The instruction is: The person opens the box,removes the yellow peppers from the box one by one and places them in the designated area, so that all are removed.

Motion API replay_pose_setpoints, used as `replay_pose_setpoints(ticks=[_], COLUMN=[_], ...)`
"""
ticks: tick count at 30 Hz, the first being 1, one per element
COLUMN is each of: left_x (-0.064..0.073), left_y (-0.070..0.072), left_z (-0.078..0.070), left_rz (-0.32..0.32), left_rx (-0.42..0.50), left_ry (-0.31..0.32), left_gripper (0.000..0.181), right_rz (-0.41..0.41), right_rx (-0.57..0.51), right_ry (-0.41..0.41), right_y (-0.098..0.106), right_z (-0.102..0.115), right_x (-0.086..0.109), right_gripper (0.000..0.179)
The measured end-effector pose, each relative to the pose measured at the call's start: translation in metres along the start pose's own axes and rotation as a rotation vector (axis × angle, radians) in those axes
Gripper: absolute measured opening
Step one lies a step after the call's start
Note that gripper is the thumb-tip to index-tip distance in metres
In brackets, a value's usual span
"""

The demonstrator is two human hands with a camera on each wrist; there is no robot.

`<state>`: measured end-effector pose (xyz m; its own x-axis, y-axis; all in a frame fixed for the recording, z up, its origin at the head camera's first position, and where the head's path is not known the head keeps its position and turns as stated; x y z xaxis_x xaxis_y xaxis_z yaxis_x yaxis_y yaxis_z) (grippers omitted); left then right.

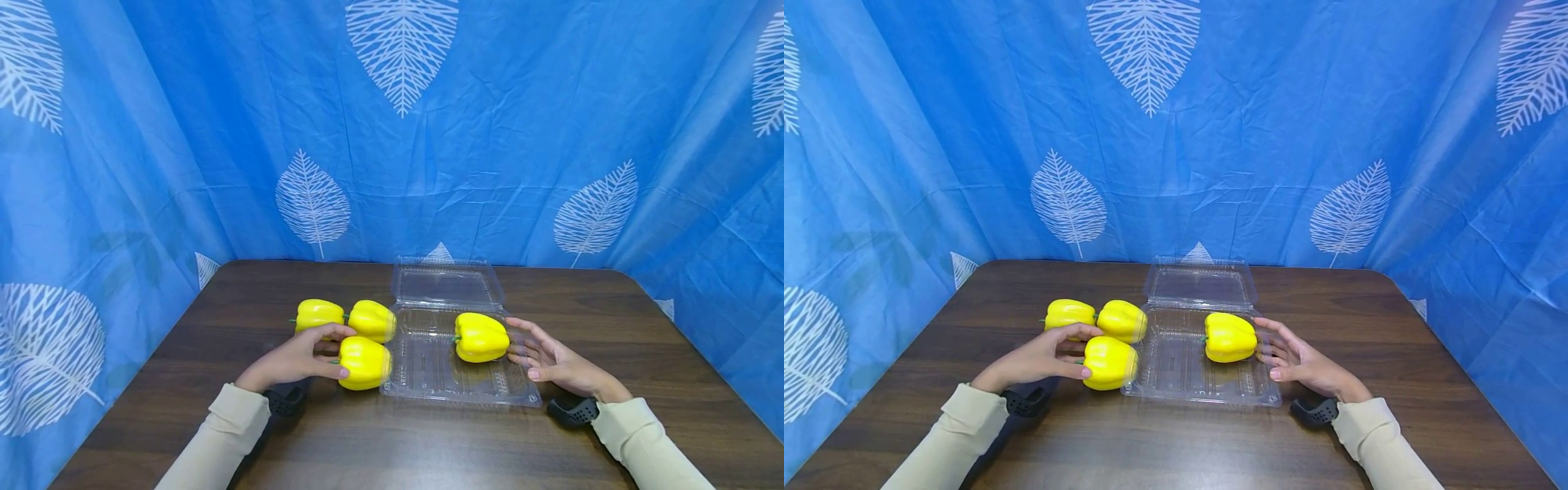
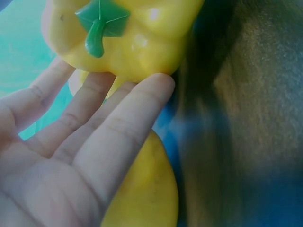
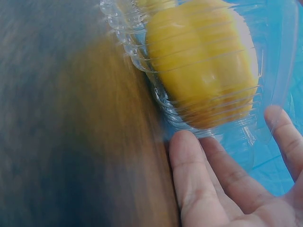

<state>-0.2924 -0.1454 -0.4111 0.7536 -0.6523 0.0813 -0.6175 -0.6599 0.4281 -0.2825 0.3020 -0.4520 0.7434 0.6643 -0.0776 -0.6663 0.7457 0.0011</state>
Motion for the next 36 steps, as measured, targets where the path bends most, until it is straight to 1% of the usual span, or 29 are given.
replay_pose_setpoints(ticks=[3, 10, 25, 30, 32, 36], left_x=[-0.001, -0.001, -0.001, 0.000, 0.001, 0.004], left_y=[-0.001, -0.003, -0.002, -0.001, 0.001, 0.005], left_z=[0.002, 0.000, 0.003, 0.000, -0.003, -0.008], left_rz=[-0.004, -0.007, -0.010, -0.007, -0.013, -0.042], left_rx=[0.003, 0.005, 0.006, 0.009, -0.006, -0.056], left_ry=[0.004, -0.008, -0.012, -0.012, -0.014, -0.010], left_gripper=[0.073, 0.073, 0.073, 0.073, 0.073, 0.071], right_rz=[-0.002, 0.000, 0.003, 0.008, 0.013, 0.017], right_rx=[0.001, -0.004, -0.003, -0.010, -0.012, -0.015], right_ry=[0.000, 0.005, 0.013, 0.021, 0.027, 0.027], right_y=[0.000, 0.000, 0.000, 0.001, 0.001, 0.001], right_z=[0.000, 0.000, 0.000, 0.000, -0.001, 0.000], right_x=[0.000, 0.000, 0.000, 0.001, 0.001, 0.000], right_gripper=[0.080, 0.080, 0.081, 0.080, 0.080, 0.080])
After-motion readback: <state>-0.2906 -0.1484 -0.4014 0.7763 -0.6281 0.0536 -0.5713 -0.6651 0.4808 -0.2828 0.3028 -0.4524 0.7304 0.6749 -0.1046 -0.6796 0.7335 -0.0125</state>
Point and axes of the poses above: each hand's wrist, its own x-axis away from the middle knuckle, its own y-axis out of the back of the hand, z = x × y, the point moved 5 cm from there along -x, towards the middle knuckle, and after that the axes turned 6 degrees about -x, right-handed, at the moved point
